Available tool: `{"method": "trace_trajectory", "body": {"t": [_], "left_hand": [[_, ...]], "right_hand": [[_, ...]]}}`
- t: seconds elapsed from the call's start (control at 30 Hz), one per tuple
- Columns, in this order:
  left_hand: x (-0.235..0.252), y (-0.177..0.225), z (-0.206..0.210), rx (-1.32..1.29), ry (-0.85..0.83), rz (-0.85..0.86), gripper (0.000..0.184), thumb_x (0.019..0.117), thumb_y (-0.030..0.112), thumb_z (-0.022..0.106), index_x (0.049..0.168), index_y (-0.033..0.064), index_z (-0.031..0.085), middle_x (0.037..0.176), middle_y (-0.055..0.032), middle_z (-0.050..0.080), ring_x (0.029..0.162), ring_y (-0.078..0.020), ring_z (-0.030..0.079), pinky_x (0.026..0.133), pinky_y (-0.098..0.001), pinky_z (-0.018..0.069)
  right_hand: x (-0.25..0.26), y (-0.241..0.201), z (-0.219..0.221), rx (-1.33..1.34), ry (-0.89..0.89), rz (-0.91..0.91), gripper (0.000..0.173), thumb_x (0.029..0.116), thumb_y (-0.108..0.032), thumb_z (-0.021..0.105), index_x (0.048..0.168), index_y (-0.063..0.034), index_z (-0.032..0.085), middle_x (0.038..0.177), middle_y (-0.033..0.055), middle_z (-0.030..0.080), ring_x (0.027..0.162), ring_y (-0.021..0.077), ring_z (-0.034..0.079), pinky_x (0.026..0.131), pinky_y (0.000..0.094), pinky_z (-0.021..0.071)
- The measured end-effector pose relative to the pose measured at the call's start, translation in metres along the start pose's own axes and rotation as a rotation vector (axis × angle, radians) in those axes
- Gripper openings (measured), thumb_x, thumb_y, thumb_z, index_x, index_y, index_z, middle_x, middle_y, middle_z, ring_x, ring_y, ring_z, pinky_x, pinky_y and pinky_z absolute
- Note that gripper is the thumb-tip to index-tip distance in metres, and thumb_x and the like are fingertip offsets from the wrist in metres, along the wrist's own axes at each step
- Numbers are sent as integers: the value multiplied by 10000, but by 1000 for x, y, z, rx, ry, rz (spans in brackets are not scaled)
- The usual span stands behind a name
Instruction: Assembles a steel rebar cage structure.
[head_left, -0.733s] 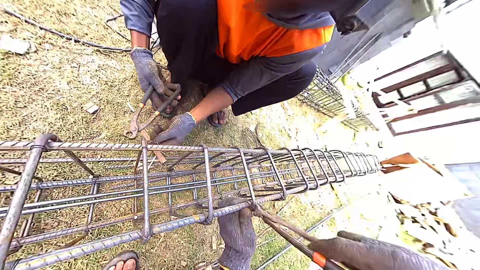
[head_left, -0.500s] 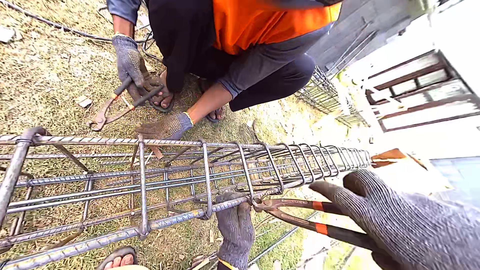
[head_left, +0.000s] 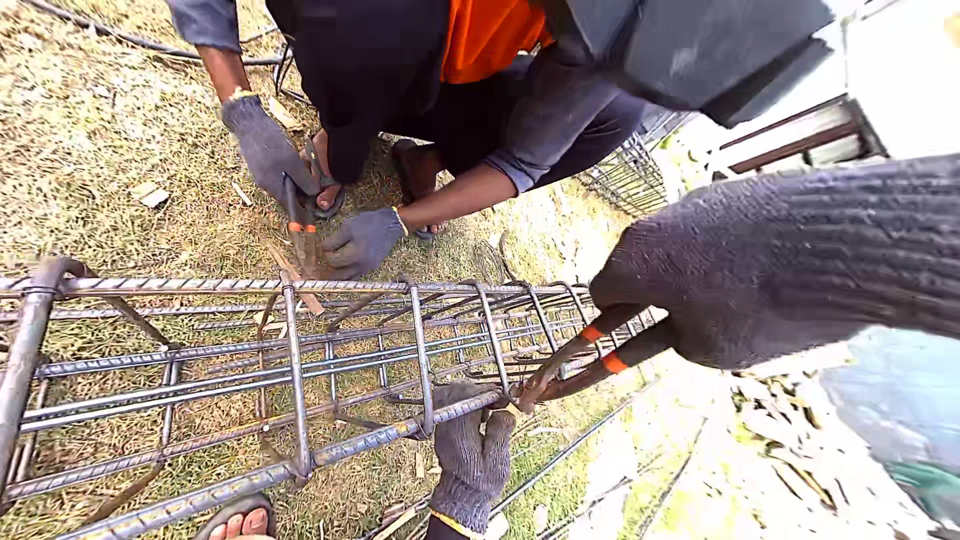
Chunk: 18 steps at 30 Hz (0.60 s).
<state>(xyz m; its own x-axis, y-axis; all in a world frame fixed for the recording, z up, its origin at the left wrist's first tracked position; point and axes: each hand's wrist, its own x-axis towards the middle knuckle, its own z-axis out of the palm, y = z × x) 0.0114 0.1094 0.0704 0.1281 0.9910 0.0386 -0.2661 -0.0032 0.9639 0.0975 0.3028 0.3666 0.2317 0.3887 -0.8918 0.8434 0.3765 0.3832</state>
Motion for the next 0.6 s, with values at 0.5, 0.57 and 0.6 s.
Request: {"method": "trace_trajectory", "body": {"t": [0.5,0.57,0.6], "left_hand": [[2,11,-8,27,-71,-99,292,980,323,558,975,94,739,960,-14,728,987,-101,671,972,-338,521],[7,12,-6,32,-64,-89,297,982,322,552,965,92,738,949,-17,728,978,-104,672,970,-344,523],[6,13,-8,41,-72,-97,289,974,305,554,960,86,741,946,-27,723,977,-117,669,964,-353,521]], "right_hand": [[-82,-76,128,-40,526,243,460,819,-563,635,958,-126,668,747,117,607,650,373,638,488,503,484],[-86,-84,111,214,206,325,532,764,-633,687,941,-131,673,832,143,646,805,403,655,615,570,503],[-86,-87,104,356,40,348,560,757,-650,706,971,-135,665,867,128,654,852,377,659,663,574,506]]}}
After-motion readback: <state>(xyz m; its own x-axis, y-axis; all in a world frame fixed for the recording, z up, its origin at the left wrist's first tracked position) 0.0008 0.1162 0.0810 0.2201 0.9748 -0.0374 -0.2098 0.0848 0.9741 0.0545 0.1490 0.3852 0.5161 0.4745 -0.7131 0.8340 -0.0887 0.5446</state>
